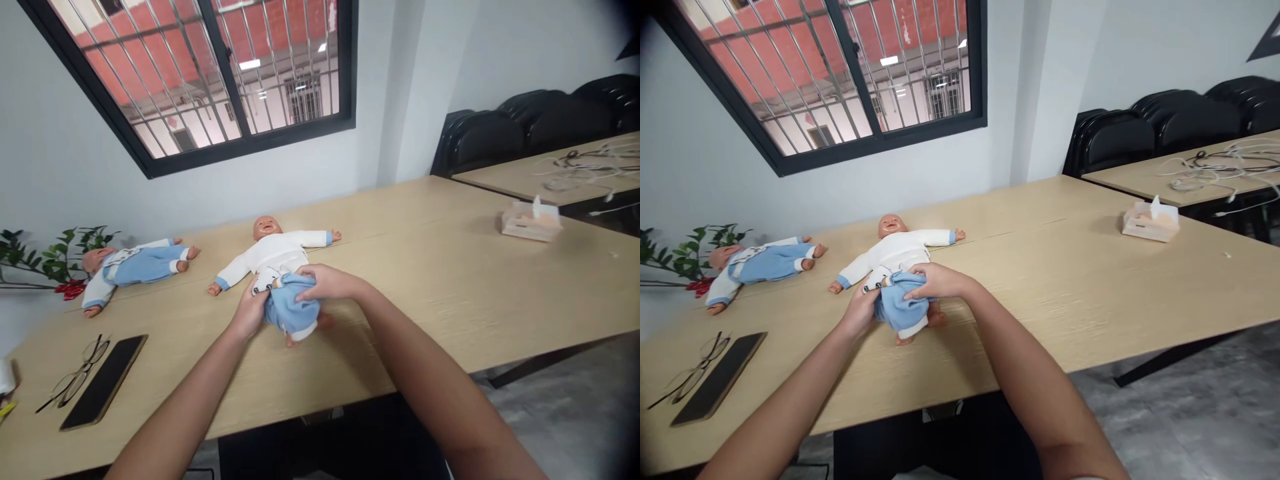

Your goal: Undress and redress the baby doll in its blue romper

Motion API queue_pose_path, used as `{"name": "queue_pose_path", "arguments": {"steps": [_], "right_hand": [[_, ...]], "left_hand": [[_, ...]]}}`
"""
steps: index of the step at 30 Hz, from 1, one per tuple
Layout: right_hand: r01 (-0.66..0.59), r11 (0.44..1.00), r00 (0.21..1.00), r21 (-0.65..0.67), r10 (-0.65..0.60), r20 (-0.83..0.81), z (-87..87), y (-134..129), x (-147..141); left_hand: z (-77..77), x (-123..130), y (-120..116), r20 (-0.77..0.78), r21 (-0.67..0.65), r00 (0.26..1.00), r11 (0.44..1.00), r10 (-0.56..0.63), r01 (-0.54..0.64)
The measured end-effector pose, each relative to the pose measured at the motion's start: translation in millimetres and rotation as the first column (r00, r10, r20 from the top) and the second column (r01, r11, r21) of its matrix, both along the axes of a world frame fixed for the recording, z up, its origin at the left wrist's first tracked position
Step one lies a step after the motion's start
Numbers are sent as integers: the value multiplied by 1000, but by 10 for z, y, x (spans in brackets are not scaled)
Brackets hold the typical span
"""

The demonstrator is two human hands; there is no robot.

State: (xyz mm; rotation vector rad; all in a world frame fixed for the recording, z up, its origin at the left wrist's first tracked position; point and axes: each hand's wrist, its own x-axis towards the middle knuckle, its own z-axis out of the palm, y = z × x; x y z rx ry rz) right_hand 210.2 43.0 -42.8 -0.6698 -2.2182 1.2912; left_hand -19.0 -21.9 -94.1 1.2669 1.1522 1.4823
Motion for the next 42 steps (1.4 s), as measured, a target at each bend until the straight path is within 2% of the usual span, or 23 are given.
{"name": "queue_pose_path", "arguments": {"steps": [3,7,9,10,13,15,17,19,21,23,25,28,31,33,34,36,38,40,42], "right_hand": [[58,998,996,2,-58,-67,-72,62,-32],[138,976,925,-167,-188,-331,-132,92,-86],[80,957,901,-280,-190,-391,-132,48,-104],[32,944,902,-327,-168,-398,-125,14,-108],[-150,897,938,-416,-4,-346,-76,-87,-96],[-246,878,951,-411,136,-278,-27,-122,-73],[-282,889,953,-362,216,-213,16,-119,-46],[-260,911,962,-320,217,-164,38,-86,-23],[-203,928,976,-313,165,-144,33,-39,-4],[-142,938,984,-316,98,-151,10,1,9],[-107,942,984,-319,55,-169,-8,17,13],[-107,939,985,-326,56,-163,8,-10,13],[-145,931,987,-336,110,-120,65,-27,59],[-154,936,987,-316,129,-101,96,17,144],[-119,950,991,-289,97,-89,102,56,201],[70,972,998,-225,-70,7,95,151,316],[288,943,939,-168,-244,244,66,224,388],[346,927,831,-145,-231,506,28,233,378],[246,959,773,-142,-105,626,-11,179,288]], "left_hand": [[-4,-15,-73,-12,-37,996,996,-87,86],[123,-7,-195,-225,-15,938,963,-265,269],[178,-7,-236,-333,-45,883,941,-330,334],[195,-6,-248,-383,-64,863,942,-328,330],[200,15,-245,-418,-69,875,969,-245,238],[179,37,-221,-304,-34,932,980,-195,194],[153,54,-194,-157,-14,973,985,-170,170],[132,55,-179,-52,-13,986,987,-161,160],[124,38,-186,-6,-17,986,986,-167,167],[137,13,-216,-26,-20,978,979,-205,205],[176,-6,-264,-103,-19,949,955,-297,297],[264,8,-338,-266,-55,879,916,-397,397],[328,67,-378,-364,-111,851,925,-378,363],[339,108,-380,-353,-91,872,940,-339,328],[337,126,-375,-324,-73,893,950,-312,305],[329,153,-363,-247,-71,934,966,-257,247],[326,171,-355,-175,-104,963,976,-206,190],[333,185,-353,-125,-134,978,979,-168,151],[344,198,-355,-84,-138,985,981,-151,139]]}}
